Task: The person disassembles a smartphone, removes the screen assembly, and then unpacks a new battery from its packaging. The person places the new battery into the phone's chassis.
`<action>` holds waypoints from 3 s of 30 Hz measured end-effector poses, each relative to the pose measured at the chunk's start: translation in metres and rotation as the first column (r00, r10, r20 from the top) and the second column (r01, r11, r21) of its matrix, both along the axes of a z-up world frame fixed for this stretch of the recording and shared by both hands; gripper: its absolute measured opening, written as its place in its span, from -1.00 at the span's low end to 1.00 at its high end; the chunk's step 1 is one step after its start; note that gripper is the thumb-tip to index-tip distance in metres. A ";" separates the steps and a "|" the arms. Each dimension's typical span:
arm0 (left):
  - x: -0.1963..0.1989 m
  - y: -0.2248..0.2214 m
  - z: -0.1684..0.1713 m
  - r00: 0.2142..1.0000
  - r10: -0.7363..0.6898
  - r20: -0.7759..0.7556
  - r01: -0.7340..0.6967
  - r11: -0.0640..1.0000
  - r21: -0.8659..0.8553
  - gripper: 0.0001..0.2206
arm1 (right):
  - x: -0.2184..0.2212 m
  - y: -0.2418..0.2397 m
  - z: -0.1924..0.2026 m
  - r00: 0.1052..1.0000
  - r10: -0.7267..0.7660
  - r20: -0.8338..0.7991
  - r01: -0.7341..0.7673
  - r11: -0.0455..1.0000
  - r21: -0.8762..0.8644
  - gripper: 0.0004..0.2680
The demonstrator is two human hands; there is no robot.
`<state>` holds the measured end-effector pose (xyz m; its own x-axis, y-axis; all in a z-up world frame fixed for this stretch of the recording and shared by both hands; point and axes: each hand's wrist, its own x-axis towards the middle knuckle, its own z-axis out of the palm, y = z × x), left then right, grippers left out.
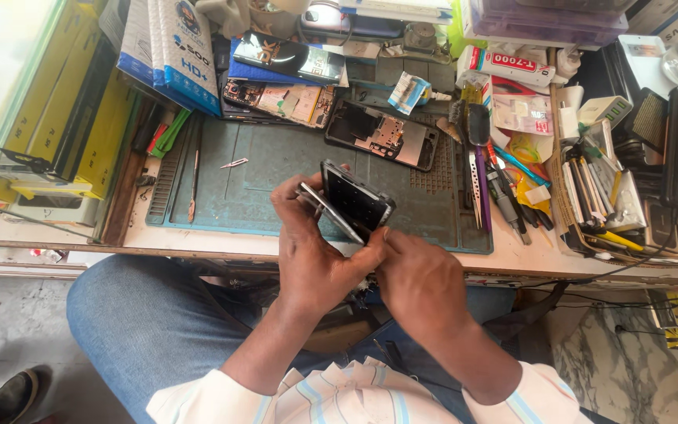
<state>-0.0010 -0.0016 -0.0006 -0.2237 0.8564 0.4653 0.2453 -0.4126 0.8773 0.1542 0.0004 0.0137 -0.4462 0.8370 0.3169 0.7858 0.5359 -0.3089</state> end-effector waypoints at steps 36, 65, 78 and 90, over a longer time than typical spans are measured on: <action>-0.074 0.023 -0.041 0.726 -0.284 0.626 0.411 0.909 -0.064 -0.83 | -0.018 0.038 -0.019 0.614 0.034 -0.788 -0.247 0.957 -0.152 -0.94; -0.062 0.023 0.044 0.881 -0.037 0.472 0.110 0.986 -0.128 -0.59 | -0.022 0.014 0.017 0.777 0.247 -0.579 -0.226 0.968 0.109 -0.92; -0.050 0.025 0.036 0.904 -0.058 0.424 0.106 0.990 -0.090 -0.62 | -0.033 0.016 0.043 0.860 0.173 -0.480 -0.160 0.985 0.067 -0.94; -0.029 0.024 0.043 0.944 -0.041 0.328 0.078 0.992 -0.099 -0.56 | -0.031 0.013 0.007 0.988 0.112 -0.104 -0.128 0.979 -0.158 -0.95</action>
<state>-0.0301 0.0226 0.0426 -0.2943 0.9142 0.2787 -0.0828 -0.3149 0.9455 0.1233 0.0131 0.0211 -0.5214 0.8231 0.2251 0.6818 0.5605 -0.4701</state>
